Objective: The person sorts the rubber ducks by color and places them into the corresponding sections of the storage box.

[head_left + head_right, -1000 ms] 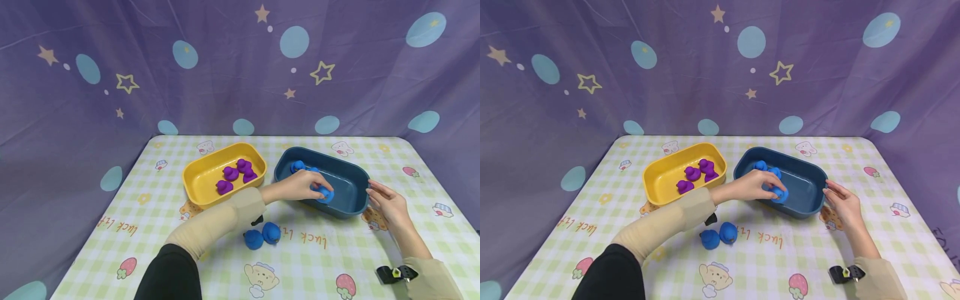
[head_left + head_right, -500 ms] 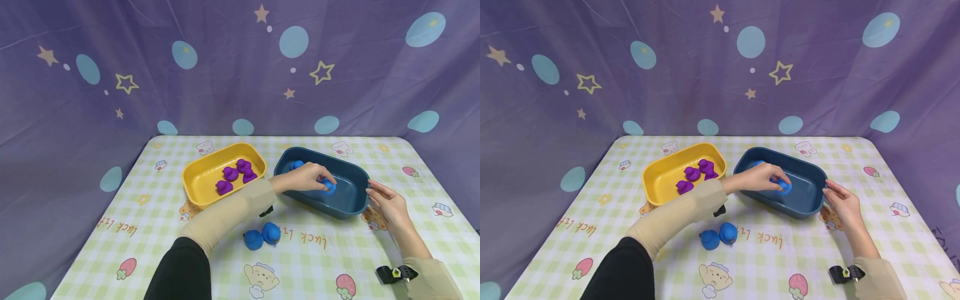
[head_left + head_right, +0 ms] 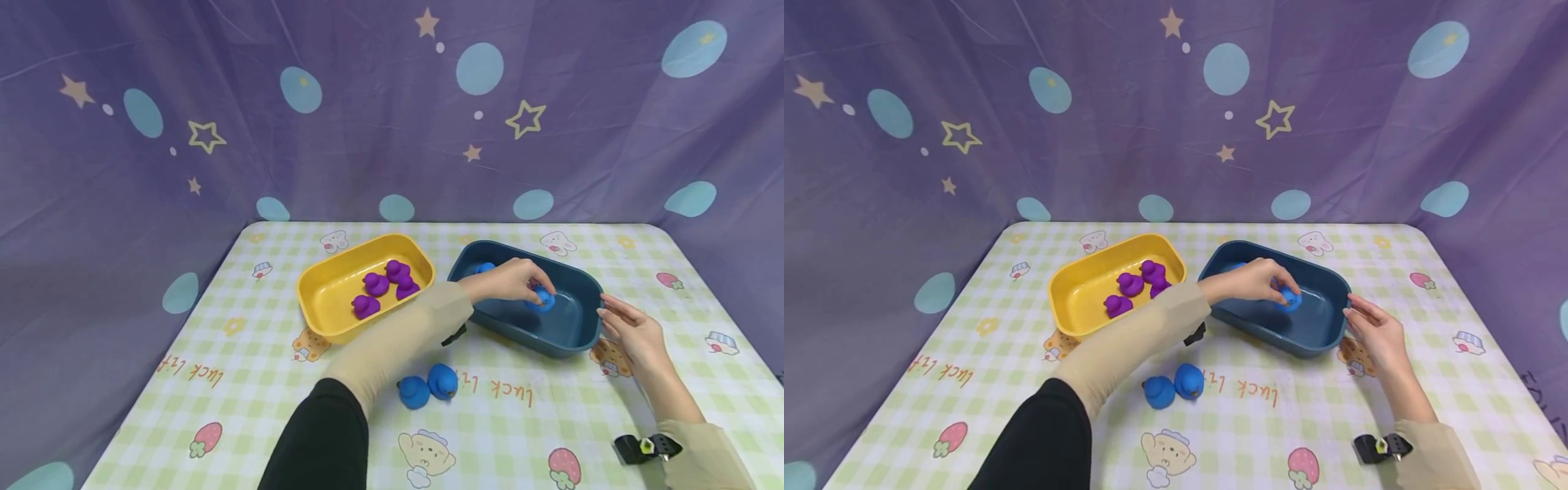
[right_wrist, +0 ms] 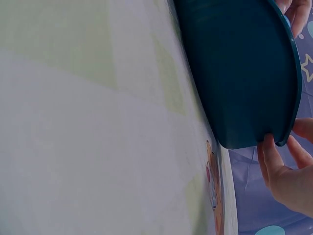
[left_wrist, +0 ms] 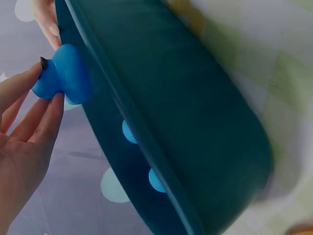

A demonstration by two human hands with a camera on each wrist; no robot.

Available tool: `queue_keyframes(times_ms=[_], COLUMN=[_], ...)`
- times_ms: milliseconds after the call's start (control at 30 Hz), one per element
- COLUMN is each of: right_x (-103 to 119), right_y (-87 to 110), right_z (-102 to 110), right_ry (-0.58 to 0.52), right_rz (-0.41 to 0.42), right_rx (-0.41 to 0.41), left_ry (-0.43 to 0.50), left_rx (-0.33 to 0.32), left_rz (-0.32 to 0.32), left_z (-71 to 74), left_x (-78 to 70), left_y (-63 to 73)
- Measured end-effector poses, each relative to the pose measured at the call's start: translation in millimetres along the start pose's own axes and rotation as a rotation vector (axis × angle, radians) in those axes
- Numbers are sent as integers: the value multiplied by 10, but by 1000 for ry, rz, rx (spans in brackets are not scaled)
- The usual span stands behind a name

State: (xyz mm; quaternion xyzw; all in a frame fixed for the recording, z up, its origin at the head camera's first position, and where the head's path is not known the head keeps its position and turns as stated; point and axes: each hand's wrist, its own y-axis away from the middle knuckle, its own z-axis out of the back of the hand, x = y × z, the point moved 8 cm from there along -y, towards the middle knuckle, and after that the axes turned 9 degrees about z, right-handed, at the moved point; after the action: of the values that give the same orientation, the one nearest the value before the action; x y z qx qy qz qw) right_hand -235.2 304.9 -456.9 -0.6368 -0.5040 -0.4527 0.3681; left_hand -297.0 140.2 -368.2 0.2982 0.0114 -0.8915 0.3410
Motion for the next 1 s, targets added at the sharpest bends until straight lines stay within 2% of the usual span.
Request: queue_keyframes(times_ms=[300,567,767,900,1000], right_x=[-70,-276,-273,-266,-181], right_y=[-53,-190,-197,-194,-133], right_z=[68,273,277,259,177], right_ry=[-5,77,68,49,16], right_rz=[8,4,8,2,-1], right_rx=[9,-19,-6,-4,-2], left_ry=[-33,-32,-39,-37,-27], left_rx=[14,25,19,20,23], left_rz=[58,114,120,142,166], left_z=[-73,-138,-160,-187,-211], left_x=[85,189,215,242,268], left_y=[-182,-295,-357,-410,-445])
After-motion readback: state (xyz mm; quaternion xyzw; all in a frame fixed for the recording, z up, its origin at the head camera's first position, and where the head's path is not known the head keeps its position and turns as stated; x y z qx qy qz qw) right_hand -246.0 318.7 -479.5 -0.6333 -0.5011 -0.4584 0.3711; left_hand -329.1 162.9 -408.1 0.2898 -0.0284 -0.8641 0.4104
